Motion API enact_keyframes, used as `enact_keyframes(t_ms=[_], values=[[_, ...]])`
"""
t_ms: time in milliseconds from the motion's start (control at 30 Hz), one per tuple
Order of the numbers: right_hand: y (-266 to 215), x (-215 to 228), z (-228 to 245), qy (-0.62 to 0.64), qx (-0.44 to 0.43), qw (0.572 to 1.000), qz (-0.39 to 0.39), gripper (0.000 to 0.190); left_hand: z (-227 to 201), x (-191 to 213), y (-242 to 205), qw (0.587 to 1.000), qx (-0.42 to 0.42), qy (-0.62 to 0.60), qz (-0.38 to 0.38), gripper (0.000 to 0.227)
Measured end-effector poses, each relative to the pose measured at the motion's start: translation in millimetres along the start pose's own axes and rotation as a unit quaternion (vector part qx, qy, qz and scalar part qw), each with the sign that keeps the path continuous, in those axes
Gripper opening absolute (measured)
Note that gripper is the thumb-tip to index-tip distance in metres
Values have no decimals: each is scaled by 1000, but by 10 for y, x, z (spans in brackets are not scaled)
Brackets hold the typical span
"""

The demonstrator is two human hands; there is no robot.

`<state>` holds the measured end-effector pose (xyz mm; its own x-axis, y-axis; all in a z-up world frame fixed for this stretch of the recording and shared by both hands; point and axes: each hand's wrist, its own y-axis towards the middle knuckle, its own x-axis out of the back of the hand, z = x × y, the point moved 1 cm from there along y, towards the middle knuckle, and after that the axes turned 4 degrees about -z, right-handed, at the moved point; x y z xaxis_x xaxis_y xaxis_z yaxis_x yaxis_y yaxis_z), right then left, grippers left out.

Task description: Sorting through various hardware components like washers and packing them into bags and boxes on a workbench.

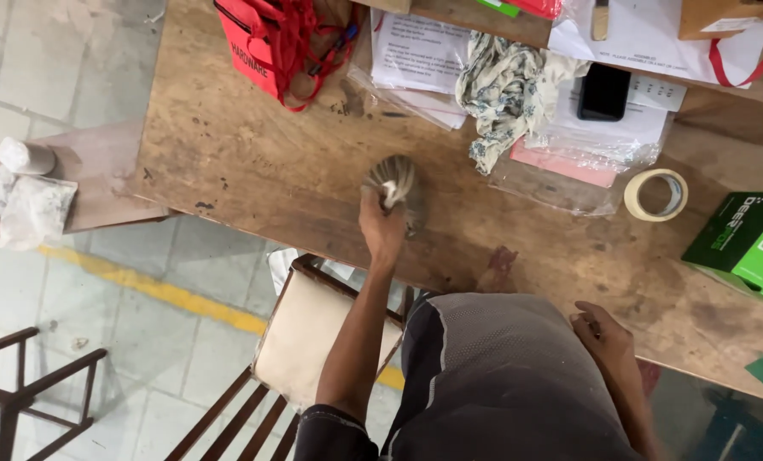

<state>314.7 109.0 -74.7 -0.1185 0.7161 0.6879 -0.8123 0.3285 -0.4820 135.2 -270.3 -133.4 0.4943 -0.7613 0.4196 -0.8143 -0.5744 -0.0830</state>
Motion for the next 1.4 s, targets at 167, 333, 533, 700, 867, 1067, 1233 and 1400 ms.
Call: enact_keyframes(t_ms=[167, 333, 533, 700, 867, 1067, 1233, 1400], values=[[177, -325, -498, -51, 80, 995, 31, 42, -223, -97, -183, 984, -95, 109, 100, 54], [138, -312, -606, -14, 88, 995, 37, 44, -773, -51, -668, 967, -190, 151, 74, 65], [73, -194, -863, 1, 33, 999, 37, 43, -212, -250, -1306, 936, -192, 126, 265, 39], [-18, 72, -916, 32, -24, 999, 37, 44, -310, -282, -1812, 829, -156, 245, 478, 47], [-4, 187, -1220, 36, 6, 999, 4, 44, -299, -357, -1955, 781, -202, 317, 498, 23], [90, 273, -1566, 55, 30, 998, -3, 42, -584, -339, -2132, 907, -196, 181, 327, 17], [127, 394, -1484, 68, 72, 995, 1, 42, -836, -313, -2246, 903, -203, 252, 281, 26], [142, 570, -1195, 38, 87, 994, 49, 40, -846, -319, -2344, 921, -174, 213, 276, 23]])
